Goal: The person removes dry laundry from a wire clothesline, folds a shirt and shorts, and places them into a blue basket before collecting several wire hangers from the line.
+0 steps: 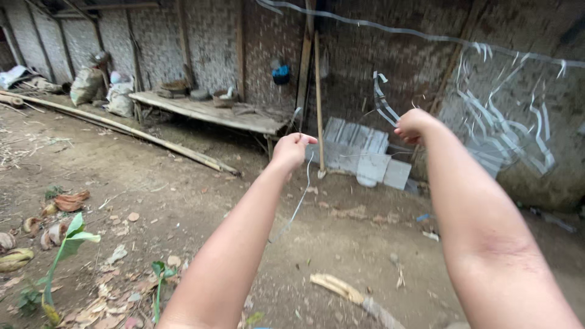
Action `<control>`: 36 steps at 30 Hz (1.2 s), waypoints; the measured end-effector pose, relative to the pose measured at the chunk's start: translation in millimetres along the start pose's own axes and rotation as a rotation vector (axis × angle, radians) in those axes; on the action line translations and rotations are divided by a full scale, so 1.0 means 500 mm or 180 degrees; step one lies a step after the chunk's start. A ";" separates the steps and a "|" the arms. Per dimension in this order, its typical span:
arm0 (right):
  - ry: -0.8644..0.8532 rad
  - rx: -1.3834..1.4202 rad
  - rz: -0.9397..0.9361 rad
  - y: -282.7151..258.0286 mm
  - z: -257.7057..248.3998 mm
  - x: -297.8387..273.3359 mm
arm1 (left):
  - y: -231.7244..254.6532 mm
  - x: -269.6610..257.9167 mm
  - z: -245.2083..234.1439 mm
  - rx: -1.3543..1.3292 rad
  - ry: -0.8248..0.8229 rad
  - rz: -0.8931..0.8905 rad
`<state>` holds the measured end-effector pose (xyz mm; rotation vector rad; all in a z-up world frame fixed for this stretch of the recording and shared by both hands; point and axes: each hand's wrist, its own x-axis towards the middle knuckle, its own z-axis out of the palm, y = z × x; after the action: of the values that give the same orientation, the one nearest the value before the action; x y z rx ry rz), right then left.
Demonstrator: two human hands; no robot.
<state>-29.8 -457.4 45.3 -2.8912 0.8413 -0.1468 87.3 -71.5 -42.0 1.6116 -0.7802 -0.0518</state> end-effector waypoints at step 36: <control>0.0472 0.2270 0.0195 -0.288 0.559 -0.804 | -0.127 -0.358 0.116 -0.0493 -0.0374 0.0713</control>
<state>-255.9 -93.7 -232.7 -2.2020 0.7078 -0.5376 -48.0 -31.7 -181.6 1.3764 -1.0192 -0.0453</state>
